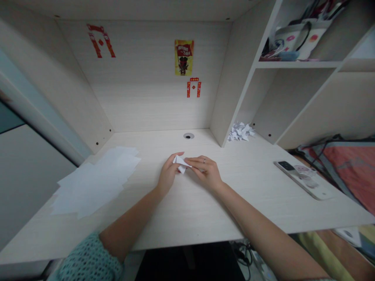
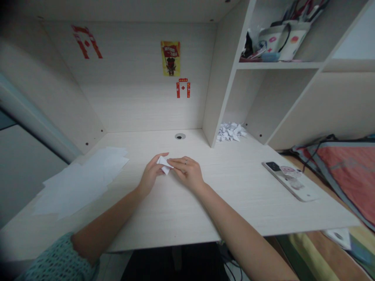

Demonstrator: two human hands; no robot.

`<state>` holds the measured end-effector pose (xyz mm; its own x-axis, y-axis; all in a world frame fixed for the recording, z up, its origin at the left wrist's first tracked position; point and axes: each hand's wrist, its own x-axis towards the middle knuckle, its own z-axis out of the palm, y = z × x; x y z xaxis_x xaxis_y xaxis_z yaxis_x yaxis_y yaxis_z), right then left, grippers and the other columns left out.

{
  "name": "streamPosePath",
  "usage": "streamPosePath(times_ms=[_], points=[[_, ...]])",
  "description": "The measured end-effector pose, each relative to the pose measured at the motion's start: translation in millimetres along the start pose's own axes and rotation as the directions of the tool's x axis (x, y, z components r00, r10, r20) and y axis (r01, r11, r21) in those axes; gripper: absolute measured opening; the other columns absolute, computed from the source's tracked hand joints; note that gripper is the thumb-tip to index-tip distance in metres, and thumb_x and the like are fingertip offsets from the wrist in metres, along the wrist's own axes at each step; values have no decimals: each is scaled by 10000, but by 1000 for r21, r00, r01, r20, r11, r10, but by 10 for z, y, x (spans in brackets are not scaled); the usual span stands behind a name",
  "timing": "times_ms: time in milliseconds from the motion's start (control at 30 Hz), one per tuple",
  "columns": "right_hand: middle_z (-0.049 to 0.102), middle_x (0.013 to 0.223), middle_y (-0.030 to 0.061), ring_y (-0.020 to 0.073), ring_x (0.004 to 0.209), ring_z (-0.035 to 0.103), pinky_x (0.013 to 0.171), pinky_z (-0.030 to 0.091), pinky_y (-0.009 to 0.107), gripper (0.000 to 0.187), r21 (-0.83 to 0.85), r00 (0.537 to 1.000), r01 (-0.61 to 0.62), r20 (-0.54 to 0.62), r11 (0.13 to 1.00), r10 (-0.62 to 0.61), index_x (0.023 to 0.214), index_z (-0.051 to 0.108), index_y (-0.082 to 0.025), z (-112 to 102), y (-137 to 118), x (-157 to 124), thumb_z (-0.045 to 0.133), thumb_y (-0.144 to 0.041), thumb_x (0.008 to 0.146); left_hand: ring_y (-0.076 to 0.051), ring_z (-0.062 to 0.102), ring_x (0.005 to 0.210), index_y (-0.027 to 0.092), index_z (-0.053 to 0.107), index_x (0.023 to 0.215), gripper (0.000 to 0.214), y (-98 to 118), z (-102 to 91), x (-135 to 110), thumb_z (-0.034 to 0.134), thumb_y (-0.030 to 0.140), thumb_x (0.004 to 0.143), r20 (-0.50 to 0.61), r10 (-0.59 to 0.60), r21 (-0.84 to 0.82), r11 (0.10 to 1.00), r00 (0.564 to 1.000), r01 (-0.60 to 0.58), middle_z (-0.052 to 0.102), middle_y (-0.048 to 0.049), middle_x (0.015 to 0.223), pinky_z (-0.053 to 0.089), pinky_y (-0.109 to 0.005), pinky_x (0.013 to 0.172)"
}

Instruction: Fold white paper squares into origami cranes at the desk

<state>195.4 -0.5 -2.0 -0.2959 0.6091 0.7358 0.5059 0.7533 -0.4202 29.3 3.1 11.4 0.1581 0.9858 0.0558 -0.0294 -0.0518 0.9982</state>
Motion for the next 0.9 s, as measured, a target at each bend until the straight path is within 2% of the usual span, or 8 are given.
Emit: streamPosePath(times_ms=[233,433,533,600,700,800,900], points=[[662,1076,13,154,848,624,765,496,317,341,-15,1000,15,19,1000,-15,1147,583,-309,-10,-52,12,482,-186,845,-161,588,794,183,526,1148,456,0,1,5,499,297,707,-7,-12,-33,999,1000,11,618,-34,889,464,-265,700],[654,1083,34,167,937,606,833,471,336,330,37,1000,4,-5,999,-3,1168,560,-273,-40,-98,20,460,-207,861,-158,605,809,208,480,1193,487,-8,-23,23,498,298,715,5,-54,-108,993,999,55,628,-38,946,470,-293,751],[627,1113,59,173,943,591,847,462,345,346,27,996,-81,-40,996,82,1199,529,-257,-30,-85,29,451,-223,863,-162,605,844,220,461,1212,506,-10,-44,41,499,283,711,39,-47,-141,989,998,52,623,-50,1020,470,-294,753],[632,1073,74,165,857,598,791,478,325,362,65,982,-186,-34,980,188,1216,512,-240,2,-53,32,463,-251,858,-173,585,925,221,467,1211,495,-8,-47,48,485,255,717,65,-5,-141,990,998,14,599,-55,1095,464,-293,775],[665,919,58,157,761,602,673,486,274,328,213,944,-329,81,920,319,1142,567,-206,89,18,25,489,-306,841,-186,543,1015,214,464,1231,505,-5,-35,52,475,218,727,94,54,-97,994,994,-45,582,-51,1134,442,-297,826],[668,809,25,156,728,602,624,472,248,241,346,917,-391,220,853,332,972,634,-182,185,81,-1,475,-304,838,-189,503,1078,207,475,1238,496,-16,-20,55,497,220,743,94,113,-18,994,989,-111,567,-46,1174,394,-288,897],[659,746,16,154,678,593,594,463,241,213,396,900,-433,237,810,365,856,648,-168,240,117,-28,480,-297,829,-192,476,1113,220,475,1249,511,-39,-12,46,536,223,741,60,173,104,978,983,-178,505,-59,1261,380,-280,911]])
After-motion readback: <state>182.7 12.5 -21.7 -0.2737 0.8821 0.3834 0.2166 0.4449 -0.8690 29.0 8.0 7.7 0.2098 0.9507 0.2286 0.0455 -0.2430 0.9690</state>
